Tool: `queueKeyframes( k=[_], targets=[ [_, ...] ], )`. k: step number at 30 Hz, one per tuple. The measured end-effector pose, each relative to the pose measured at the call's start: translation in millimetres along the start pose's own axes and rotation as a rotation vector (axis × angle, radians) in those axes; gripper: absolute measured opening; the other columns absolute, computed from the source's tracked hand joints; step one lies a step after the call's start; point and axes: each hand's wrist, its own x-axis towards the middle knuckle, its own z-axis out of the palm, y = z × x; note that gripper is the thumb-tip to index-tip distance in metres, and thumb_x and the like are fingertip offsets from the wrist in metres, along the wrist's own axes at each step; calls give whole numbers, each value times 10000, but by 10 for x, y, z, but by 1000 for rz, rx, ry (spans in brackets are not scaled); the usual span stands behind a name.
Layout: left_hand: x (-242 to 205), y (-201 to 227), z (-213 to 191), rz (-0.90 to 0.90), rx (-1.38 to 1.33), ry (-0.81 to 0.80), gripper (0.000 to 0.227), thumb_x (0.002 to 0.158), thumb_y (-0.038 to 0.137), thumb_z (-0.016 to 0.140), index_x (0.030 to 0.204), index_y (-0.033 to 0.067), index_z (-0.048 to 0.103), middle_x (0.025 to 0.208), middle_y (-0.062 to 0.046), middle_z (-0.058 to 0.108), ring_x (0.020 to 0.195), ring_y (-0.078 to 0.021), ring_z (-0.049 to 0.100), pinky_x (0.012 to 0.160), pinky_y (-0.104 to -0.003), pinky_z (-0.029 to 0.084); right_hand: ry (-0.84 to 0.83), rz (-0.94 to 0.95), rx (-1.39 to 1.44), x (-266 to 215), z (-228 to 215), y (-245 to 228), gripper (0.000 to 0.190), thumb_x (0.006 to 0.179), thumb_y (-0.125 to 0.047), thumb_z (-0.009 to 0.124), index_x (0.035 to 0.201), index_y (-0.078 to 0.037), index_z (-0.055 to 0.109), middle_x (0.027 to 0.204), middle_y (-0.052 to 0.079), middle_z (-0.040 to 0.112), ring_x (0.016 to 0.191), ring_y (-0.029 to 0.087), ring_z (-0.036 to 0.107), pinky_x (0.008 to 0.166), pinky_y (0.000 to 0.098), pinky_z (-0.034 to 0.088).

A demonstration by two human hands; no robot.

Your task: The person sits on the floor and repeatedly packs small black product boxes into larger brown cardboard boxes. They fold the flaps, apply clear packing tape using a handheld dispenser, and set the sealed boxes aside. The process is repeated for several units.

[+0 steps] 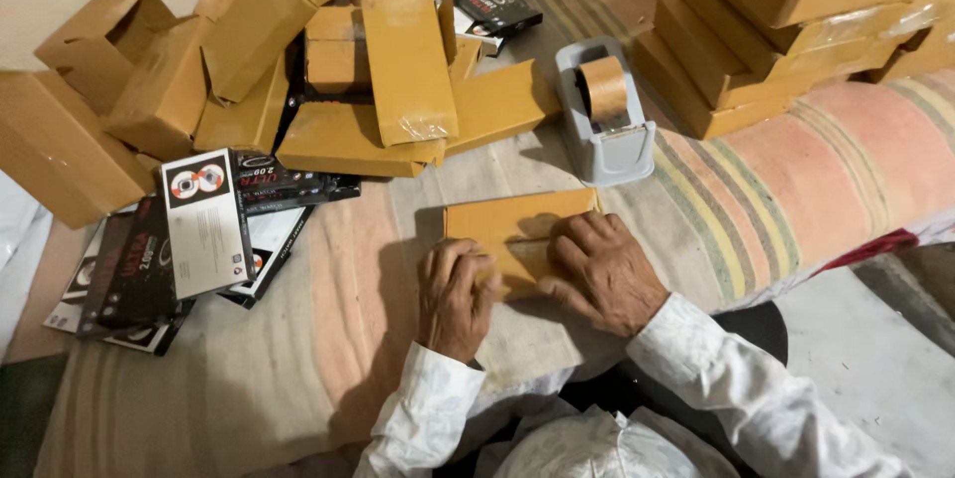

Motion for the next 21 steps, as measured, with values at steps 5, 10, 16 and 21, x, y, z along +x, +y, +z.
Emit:
queueKeyframes(
  k=[5,10,16,21],
  targets=[
    [157,-533,363,-47,-76,-69,291,1003,175,501,1221,23,620,1247,-175,636,1172,-401,566,1033,-474,434,-7,-12,141,326,371,145,331,925,-247,613,1135,7,642,1144,176,623,1082,386,589,944,471,474],
    [540,-933,817,-177,23,-347,275,948,226,584,1093,-7,612,1105,-254,639,1090,-443,579,964,-493,447,-352,-30,39,733,754,497,340,1004,-351,573,1123,-48,673,1089,208,640,870,392,659,756,480,531],
    [172,-852,511,-751,-594,-178,479,1032,410,496,1145,-34,636,1014,-220,683,946,-320,632,861,-407,526,-189,343,61,-37,543,590,403,1044,-452,555,1180,-90,670,1204,175,630,1101,410,635,930,501,536],
    [-63,-471,412,-672,-942,137,565,1082,449,384,1387,5,554,1291,-105,602,1198,-192,561,1044,-349,445,247,484,614,-441,397,145,670,1005,-354,631,1536,-7,414,1429,265,470,1395,401,467,1131,531,423]
  ],
)
